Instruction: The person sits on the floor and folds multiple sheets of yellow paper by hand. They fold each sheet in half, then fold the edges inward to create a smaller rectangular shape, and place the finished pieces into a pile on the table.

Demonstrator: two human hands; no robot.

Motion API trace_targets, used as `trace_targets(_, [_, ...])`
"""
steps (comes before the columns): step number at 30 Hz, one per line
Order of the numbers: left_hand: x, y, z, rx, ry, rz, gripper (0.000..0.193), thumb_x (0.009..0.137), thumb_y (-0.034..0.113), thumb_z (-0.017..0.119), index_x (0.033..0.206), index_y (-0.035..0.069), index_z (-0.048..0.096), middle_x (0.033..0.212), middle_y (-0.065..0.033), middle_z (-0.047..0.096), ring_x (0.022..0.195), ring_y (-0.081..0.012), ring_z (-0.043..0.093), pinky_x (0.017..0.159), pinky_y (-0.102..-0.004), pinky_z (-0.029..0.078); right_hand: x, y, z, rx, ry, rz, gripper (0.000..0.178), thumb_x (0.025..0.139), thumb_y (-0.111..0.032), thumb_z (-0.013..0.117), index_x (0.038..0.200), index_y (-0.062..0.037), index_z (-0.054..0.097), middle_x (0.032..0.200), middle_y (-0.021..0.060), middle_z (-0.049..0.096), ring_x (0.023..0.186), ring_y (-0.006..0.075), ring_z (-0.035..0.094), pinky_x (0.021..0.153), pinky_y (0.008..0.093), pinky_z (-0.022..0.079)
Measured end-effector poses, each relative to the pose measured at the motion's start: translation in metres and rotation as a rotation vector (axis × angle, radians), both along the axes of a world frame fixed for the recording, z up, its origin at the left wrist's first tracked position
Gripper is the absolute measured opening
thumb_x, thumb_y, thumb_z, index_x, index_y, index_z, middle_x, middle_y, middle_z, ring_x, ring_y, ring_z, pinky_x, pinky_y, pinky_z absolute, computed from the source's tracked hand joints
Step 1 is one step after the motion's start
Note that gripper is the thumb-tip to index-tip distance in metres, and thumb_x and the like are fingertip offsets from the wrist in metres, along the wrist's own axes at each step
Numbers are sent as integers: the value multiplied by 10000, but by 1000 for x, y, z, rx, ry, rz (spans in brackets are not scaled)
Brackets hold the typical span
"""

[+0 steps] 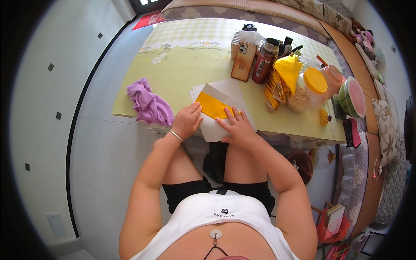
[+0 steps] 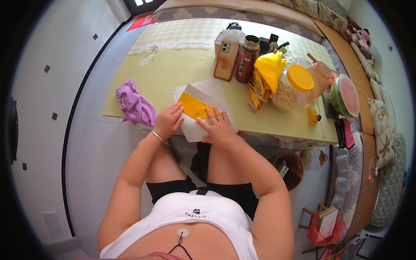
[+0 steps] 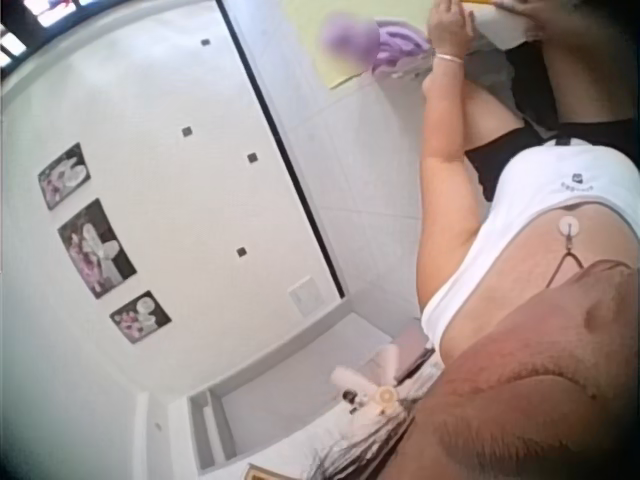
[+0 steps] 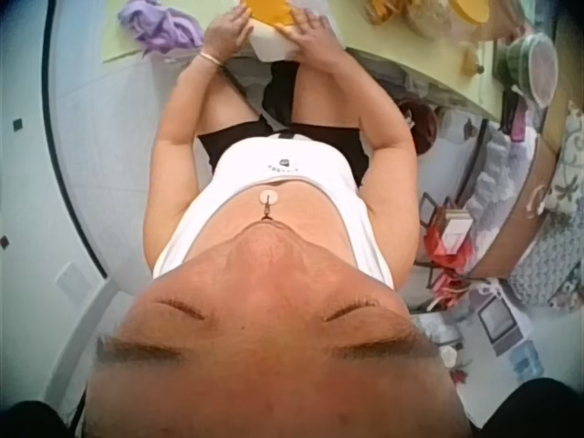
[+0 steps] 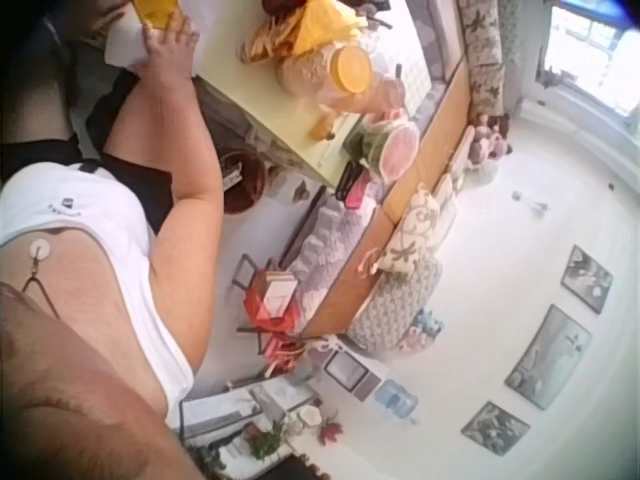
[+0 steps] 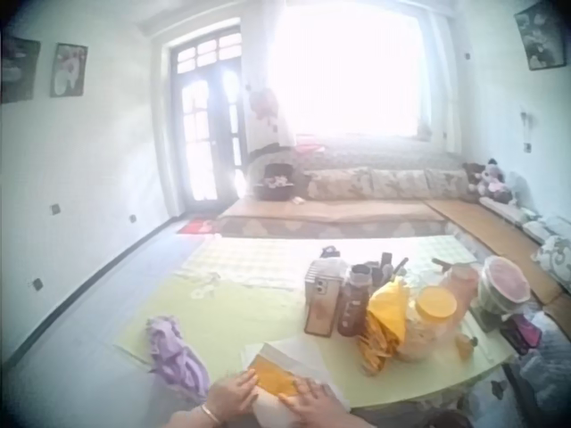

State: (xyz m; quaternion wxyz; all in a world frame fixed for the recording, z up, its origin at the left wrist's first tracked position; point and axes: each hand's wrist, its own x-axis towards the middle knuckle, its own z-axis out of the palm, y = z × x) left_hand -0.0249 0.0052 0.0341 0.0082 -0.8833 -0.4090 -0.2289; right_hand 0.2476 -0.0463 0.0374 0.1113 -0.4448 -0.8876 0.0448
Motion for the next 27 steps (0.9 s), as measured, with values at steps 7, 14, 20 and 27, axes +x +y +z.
trace_targets(7, [5, -24, 22, -96, -125, -64, 356, 769, 105, 745, 1110, 26, 686, 1121, -144, 678, 1063, -343, 630, 937, -432, 492, 39, 34, 2, 22, 121, 130, 482, 882, -354, 707, 1332, -206, 621, 1456, 100, 541, 1406, 357, 430, 1162, 545, 311])
trace_targets(14, [11, -20, 17, 3, -135, -86, 337, 699, -4, 694, 1030, 57, 691, 1057, -114, 659, 997, -322, 619, 867, -426, 500, -20, 32, -13, 79, 407, -112, 189, 849, -129, 682, 999, -33, 617, 1221, 209, 638, 1204, 425, 576, 1047, 441, 476])
trace_targets(20, [-14, -5, -7, -150, -340, -186, 348, 695, -80, 666, 1017, 48, 700, 1070, -112, 657, 1011, -333, 610, 882, -424, 511, -56, 13, -10, 137, 337, -255, 272, 784, -179, 739, 994, -51, 622, 1300, 234, 587, 1276, 489, 509, 1075, 631, 381])
trace_targets(27, [-16, -12, 13, -99, -367, -198, 293, 726, -31, 726, 1009, 42, 704, 1015, -100, 669, 952, -312, 628, 829, -392, 521, -35, 18, -15, 79, 422, -170, 208, 780, -164, 737, 918, -58, 622, 1292, 177, 627, 1290, 467, 513, 1091, 602, 383])
